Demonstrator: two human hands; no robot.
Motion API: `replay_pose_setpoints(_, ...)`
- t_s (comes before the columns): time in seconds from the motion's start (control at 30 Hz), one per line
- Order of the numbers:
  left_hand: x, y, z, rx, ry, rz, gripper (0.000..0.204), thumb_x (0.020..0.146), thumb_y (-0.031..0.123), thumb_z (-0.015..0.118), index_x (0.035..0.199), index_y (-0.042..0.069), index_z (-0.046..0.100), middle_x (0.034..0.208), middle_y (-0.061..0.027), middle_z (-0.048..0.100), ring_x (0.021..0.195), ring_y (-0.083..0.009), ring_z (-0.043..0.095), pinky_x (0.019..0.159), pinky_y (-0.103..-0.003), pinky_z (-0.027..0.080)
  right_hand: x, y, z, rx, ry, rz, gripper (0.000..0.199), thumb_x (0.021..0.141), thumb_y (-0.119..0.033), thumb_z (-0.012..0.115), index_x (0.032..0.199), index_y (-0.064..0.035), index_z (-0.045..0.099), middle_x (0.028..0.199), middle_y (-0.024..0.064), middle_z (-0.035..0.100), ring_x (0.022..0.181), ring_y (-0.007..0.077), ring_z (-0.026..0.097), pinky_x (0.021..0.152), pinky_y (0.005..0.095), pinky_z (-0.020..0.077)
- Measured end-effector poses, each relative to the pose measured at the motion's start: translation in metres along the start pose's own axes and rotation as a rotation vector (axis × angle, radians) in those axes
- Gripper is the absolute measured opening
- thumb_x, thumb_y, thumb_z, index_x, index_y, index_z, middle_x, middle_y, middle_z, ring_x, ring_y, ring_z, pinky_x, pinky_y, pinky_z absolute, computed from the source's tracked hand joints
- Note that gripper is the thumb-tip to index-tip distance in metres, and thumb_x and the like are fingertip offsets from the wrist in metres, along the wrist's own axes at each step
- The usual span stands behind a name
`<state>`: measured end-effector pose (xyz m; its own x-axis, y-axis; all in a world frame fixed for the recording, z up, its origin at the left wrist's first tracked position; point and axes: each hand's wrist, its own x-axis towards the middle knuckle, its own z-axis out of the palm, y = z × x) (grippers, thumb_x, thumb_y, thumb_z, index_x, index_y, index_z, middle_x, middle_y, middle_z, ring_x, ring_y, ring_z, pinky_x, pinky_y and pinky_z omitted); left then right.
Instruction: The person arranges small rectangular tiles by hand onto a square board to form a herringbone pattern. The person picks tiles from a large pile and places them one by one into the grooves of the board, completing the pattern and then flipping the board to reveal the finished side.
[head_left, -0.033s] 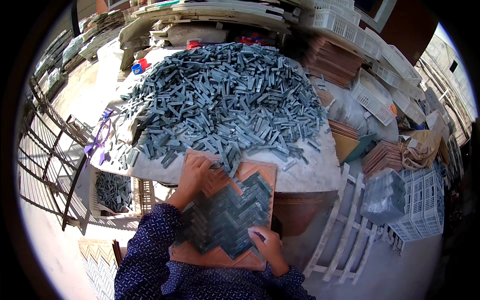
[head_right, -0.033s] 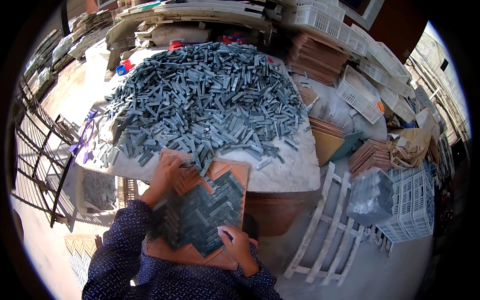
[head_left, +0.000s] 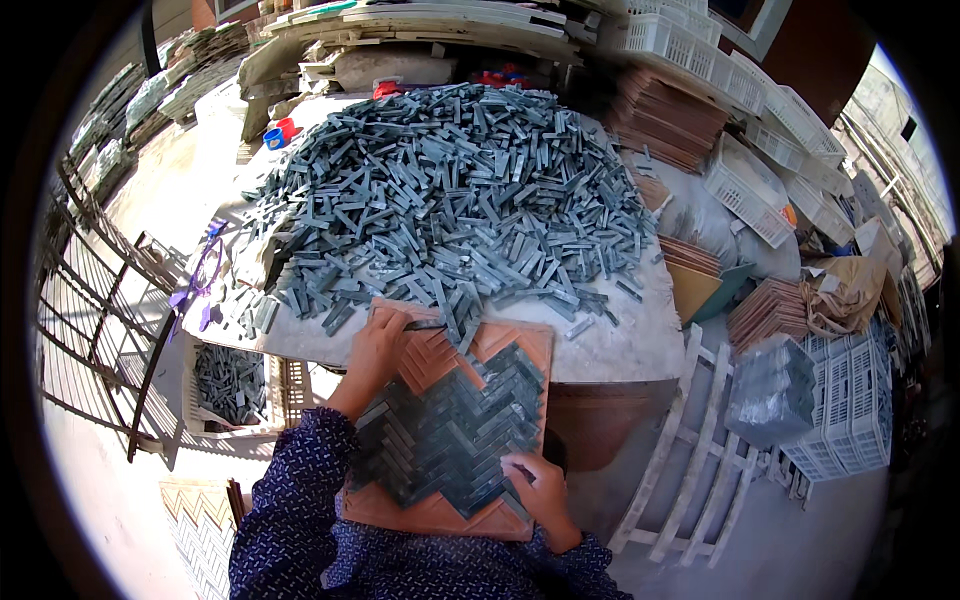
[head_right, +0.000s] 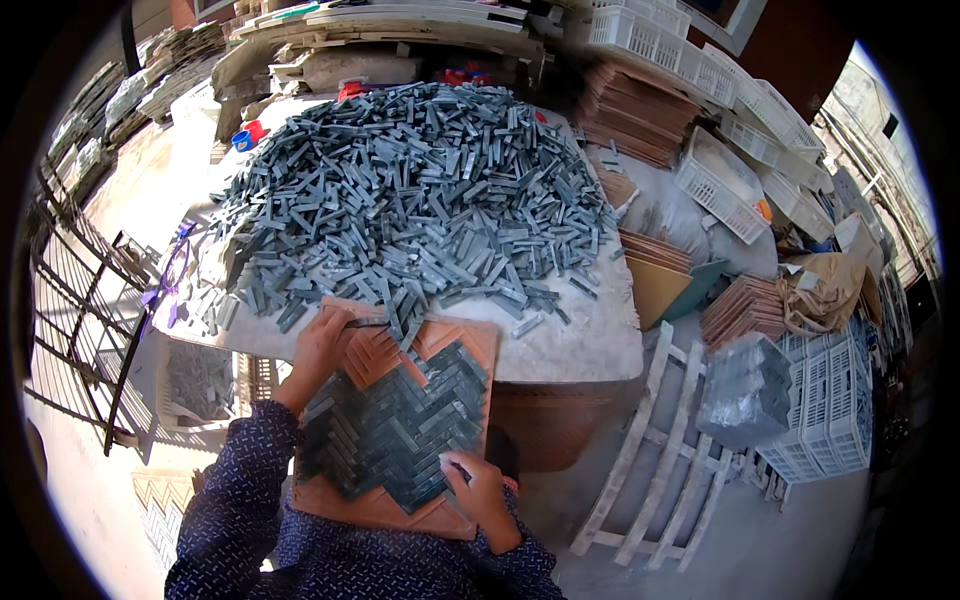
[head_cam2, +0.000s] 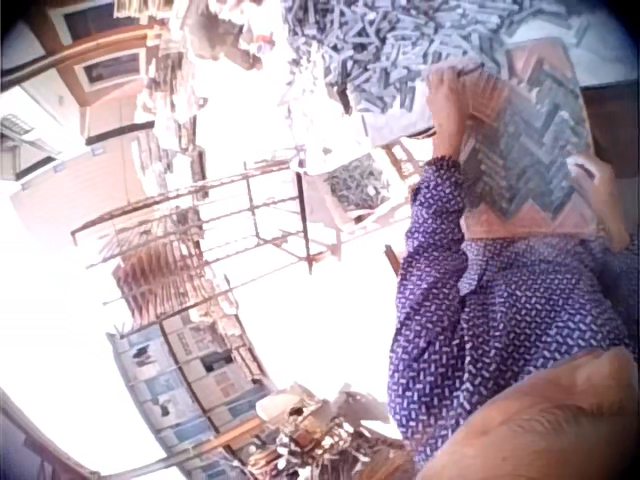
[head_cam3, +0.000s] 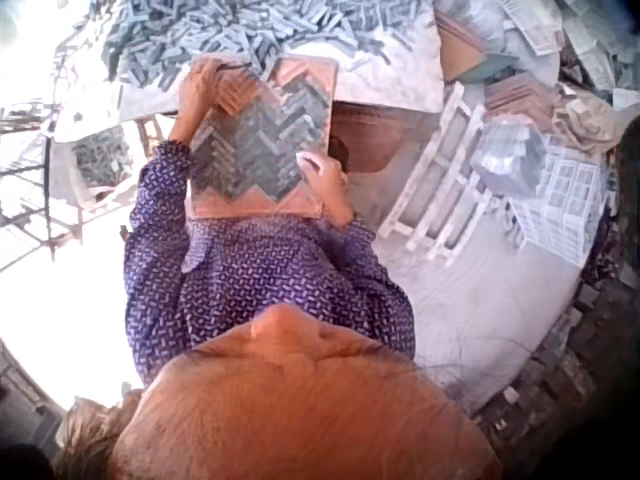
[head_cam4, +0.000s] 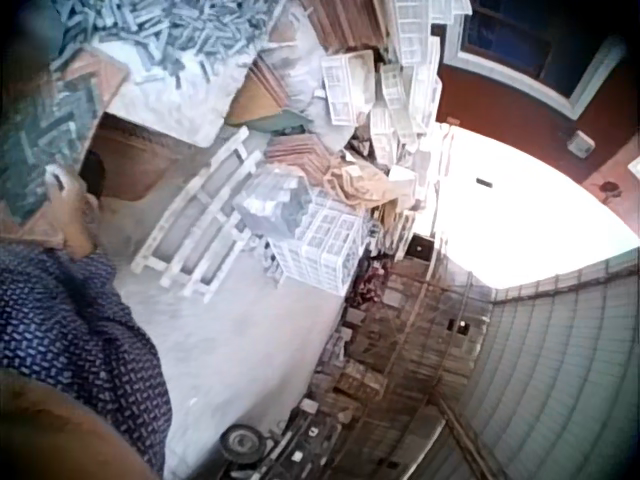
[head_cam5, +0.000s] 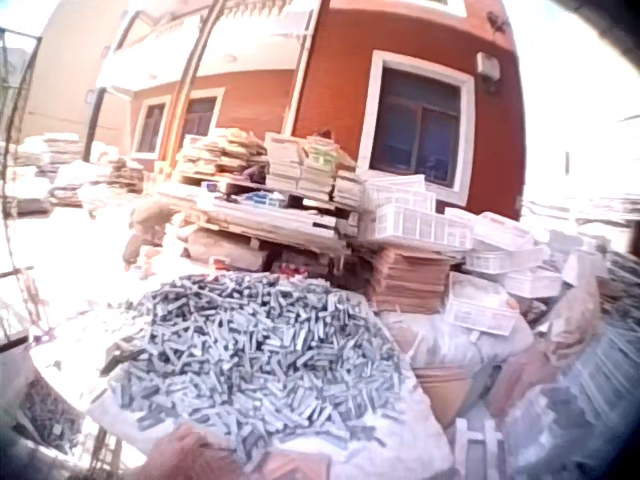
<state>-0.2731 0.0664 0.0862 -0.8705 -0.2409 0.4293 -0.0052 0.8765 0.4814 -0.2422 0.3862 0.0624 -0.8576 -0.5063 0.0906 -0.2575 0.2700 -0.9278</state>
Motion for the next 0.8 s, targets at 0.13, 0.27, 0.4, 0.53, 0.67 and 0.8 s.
replay_pose_setpoints(0.13, -0.014, -0.032, -0.021, -0.12, 0.01, -0.246, 0.018, 0.078, 0.013, 0.066, 0.092, 0.002, 0.066, 0.089, -0.0175, 0.063, 0.083, -0.0357, 0.062, 0.074, -0.042, 0.049, -0.008, -0.001, -0.013, 0.067, -0.002, 0.088, 0.015, 0.082, -0.002, 0.066, 0.097, 0.0016, 0.068, 0.086, 0.0116, 0.069, 0.074, 0.0133, 0.065, 0.065, 0.0246, 0.0494)
replay_pose_setpoints(0.27, -0.026, -0.037, -0.021, -0.069, -0.04, -0.289, 0.02, 0.078, 0.011, 0.065, 0.096, 0.0, 0.066, 0.091, -0.0177, 0.064, 0.086, -0.0359, 0.061, 0.076, -0.04, 0.048, -0.009, 0.001, -0.015, 0.061, 0.042, 0.03, 0.014, 0.082, -0.002, 0.066, 0.096, 0.0021, 0.067, 0.084, 0.0117, 0.068, 0.073, 0.0141, 0.065, 0.065, 0.0247, 0.0492)
replay_pose_setpoints(0.4, -0.032, -0.038, -0.013, 0.047, 0.062, -0.191, 0.018, 0.079, 0.008, 0.064, 0.095, 0.001, 0.067, 0.087, -0.0167, 0.064, 0.081, -0.0326, 0.063, 0.072, -0.039, 0.049, -0.01, 0.001, -0.021, 0.066, 0.075, -0.018, 0.013, 0.083, -0.003, 0.066, 0.095, 0.0019, 0.067, 0.086, 0.0132, 0.068, 0.07, 0.0167, 0.064, 0.063, 0.0263, 0.0496)
replay_pose_setpoints(0.53, -0.026, -0.03, -0.016, -0.019, 0.033, -0.358, 0.016, 0.081, 0.01, 0.062, 0.091, -0.001, 0.067, 0.086, -0.0167, 0.065, 0.085, -0.0336, 0.062, 0.075, -0.04, 0.048, -0.01, 0.003, -0.029, 0.085, 0.091, -0.043, 0.012, 0.083, -0.004, 0.066, 0.094, 0.0019, 0.067, 0.086, 0.0138, 0.068, 0.072, 0.0182, 0.064, 0.064, 0.0274, 0.05)
replay_pose_setpoints(0.67, -0.023, -0.034, -0.017, -0.152, 0.009, -0.484, 0.015, 0.082, 0.011, 0.062, 0.086, -0.001, 0.068, 0.083, -0.0172, 0.065, 0.082, -0.0334, 0.062, 0.074, -0.04, 0.047, -0.01, -0.002, -0.03, 0.083, 0.086, -0.021, 0.012, 0.083, -0.004, 0.066, 0.093, 0.0022, 0.067, 0.086, 0.0138, 0.068, 0.073, 0.0184, 0.065, 0.066, 0.0276, 0.0501)
replay_pose_setpoints(0.8, -0.031, -0.041, -0.011, -0.011, 0.087, -0.308, 0.014, 0.082, 0.012, 0.062, 0.083, -0.001, 0.068, 0.083, -0.0167, 0.064, 0.078, -0.0337, 0.061, 0.071, -0.041, 0.047, -0.01, -0.004, -0.029, 0.066, 0.073, -0.01, 0.012, 0.083, -0.003, 0.066, 0.093, 0.0024, 0.067, 0.087, 0.014, 0.068, 0.074, 0.019, 0.065, 0.066, 0.0276, 0.0502)
